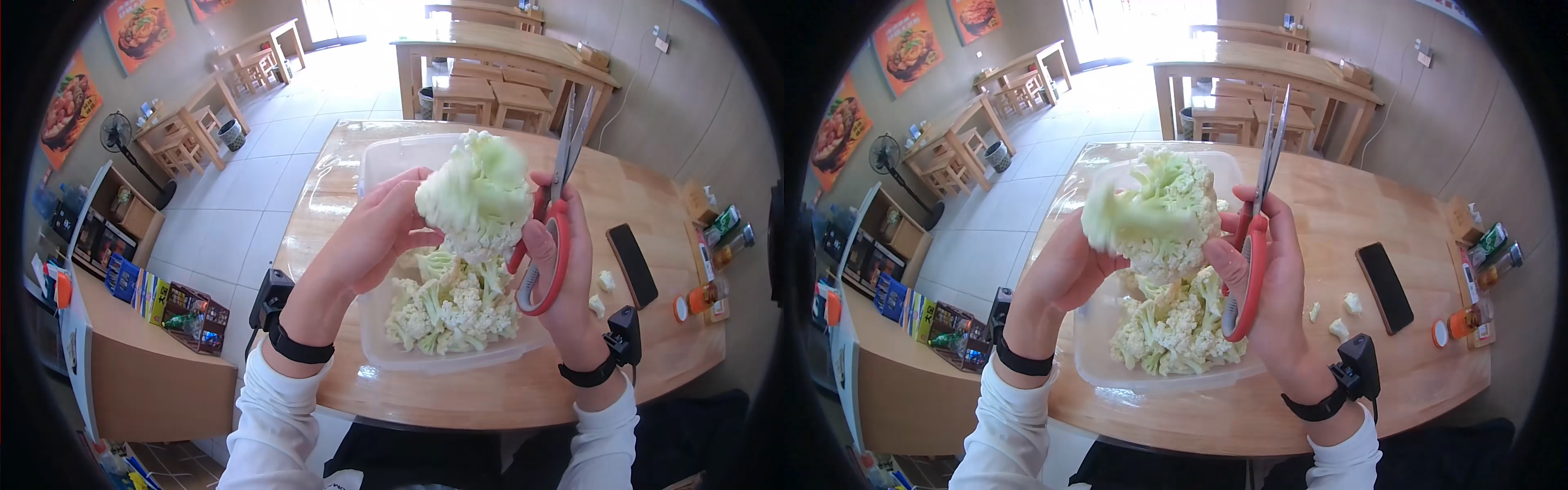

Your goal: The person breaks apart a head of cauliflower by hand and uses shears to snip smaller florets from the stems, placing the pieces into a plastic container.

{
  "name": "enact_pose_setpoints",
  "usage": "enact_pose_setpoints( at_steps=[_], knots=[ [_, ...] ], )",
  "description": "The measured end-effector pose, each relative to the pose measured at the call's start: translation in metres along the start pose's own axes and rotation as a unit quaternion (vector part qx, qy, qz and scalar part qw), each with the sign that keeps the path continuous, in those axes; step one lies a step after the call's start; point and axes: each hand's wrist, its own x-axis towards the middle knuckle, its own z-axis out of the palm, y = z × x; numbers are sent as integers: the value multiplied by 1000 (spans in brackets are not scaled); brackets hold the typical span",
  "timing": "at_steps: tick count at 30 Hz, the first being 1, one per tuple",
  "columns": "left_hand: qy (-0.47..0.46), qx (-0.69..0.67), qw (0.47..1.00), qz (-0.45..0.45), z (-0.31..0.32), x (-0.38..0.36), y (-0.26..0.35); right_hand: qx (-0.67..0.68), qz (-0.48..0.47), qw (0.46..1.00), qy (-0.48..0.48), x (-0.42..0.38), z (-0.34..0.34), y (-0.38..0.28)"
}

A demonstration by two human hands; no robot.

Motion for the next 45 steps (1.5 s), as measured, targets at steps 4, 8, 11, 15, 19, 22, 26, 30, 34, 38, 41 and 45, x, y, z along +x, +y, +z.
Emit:
enact_pose_setpoints(
  at_steps=[4,8,11,15,19,22,26,30,34,38,41,45],
  knots=[
    [-13,54,998,17,-16,6,-4,-57,-51,997,25,5,-4,3],
    [10,88,993,74,-14,7,-6,-65,-19,997,31,5,-3,4],
    [-13,25,999,45,-11,9,-10,-13,33,999,23,3,-1,0],
    [-59,-1,998,16,-3,5,-15,-11,-19,1000,-8,3,-2,4],
    [-92,-9,995,37,2,2,-16,0,-5,999,-32,3,-7,0],
    [-150,-116,981,30,-3,5,-16,14,-7,997,-72,6,-10,-2],
    [-161,-109,981,11,-1,5,-17,-30,21,996,-80,9,-12,-1],
    [-125,-151,981,3,2,5,-19,-5,3,999,-39,7,-2,-3],
    [-83,-142,985,57,8,1,-16,-40,-85,994,55,7,-3,-2],
    [-31,-33,970,237,5,11,-38,-82,-95,992,24,-8,2,-15],
    [-34,-43,977,208,11,6,-34,-62,-79,995,-15,-15,14,-15],
    [-60,53,987,141,9,-1,-30,-120,-135,982,-62,-11,13,-4]
  ],
)
